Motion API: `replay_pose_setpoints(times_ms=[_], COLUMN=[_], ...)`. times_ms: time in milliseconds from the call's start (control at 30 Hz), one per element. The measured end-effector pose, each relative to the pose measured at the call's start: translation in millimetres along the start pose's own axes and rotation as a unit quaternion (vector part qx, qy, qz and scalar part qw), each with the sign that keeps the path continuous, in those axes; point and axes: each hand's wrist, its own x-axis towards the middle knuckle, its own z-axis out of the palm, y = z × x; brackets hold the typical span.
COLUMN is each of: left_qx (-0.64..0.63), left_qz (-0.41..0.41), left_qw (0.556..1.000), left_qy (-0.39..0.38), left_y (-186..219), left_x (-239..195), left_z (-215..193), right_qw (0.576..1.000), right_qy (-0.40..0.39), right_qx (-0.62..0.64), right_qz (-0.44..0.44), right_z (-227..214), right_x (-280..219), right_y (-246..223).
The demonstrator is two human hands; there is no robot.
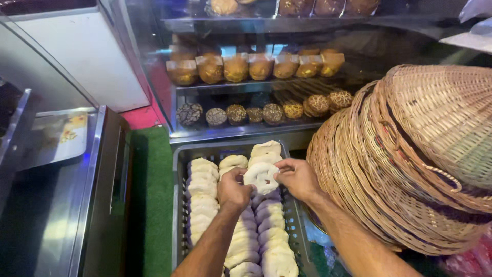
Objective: The person repeatedly picks up round flatbreads from a metal tray and places them into a black plastic basket. The person handles the breads one at a time, moving them between the tray and the basket throughout the clip.
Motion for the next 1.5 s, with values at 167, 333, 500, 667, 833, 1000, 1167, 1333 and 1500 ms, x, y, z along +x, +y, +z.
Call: replay_pose_setpoints(times_ms=[167, 333, 500, 667, 833, 1000, 1167, 1333, 1500], left_qx=[0.013, 0.007, -0.004, -0.016, -0.014, 0.01, 0.071, 0.08, 0.097], left_qz=[-0.012, -0.016, -0.029, -0.037, -0.038, -0.033, -0.039, -0.058, -0.053], left_qw=[1.0, 0.999, 0.999, 0.998, 0.998, 0.999, 0.996, 0.995, 0.993], left_qy=[0.016, 0.027, 0.045, 0.039, 0.037, 0.035, 0.038, 0.033, 0.028], left_y=[-4, -11, -24, -26, -31, -29, -7, -7, -7], left_x=[15, 39, 56, 59, 65, 64, 44, 43, 40], left_z=[33, 52, 67, 72, 78, 78, 67, 65, 61], right_qw=[0.964, 0.936, 0.903, 0.893, 0.88, 0.854, 0.848, 0.848, 0.85], right_qy=[0.035, 0.048, 0.052, 0.034, 0.041, 0.071, 0.083, 0.074, 0.067], right_qx=[-0.259, -0.344, -0.414, -0.435, -0.452, -0.48, -0.489, -0.497, -0.495], right_qz=[-0.041, -0.055, -0.107, -0.11, -0.143, -0.187, -0.188, -0.169, -0.169], right_z=[-6, -11, -6, -5, -1, 4, 6, 6, 4], right_x=[0, 2, 14, 11, 12, 13, 17, 16, 11], right_y=[0, -2, 6, -4, -4, 8, 14, 11, 4])
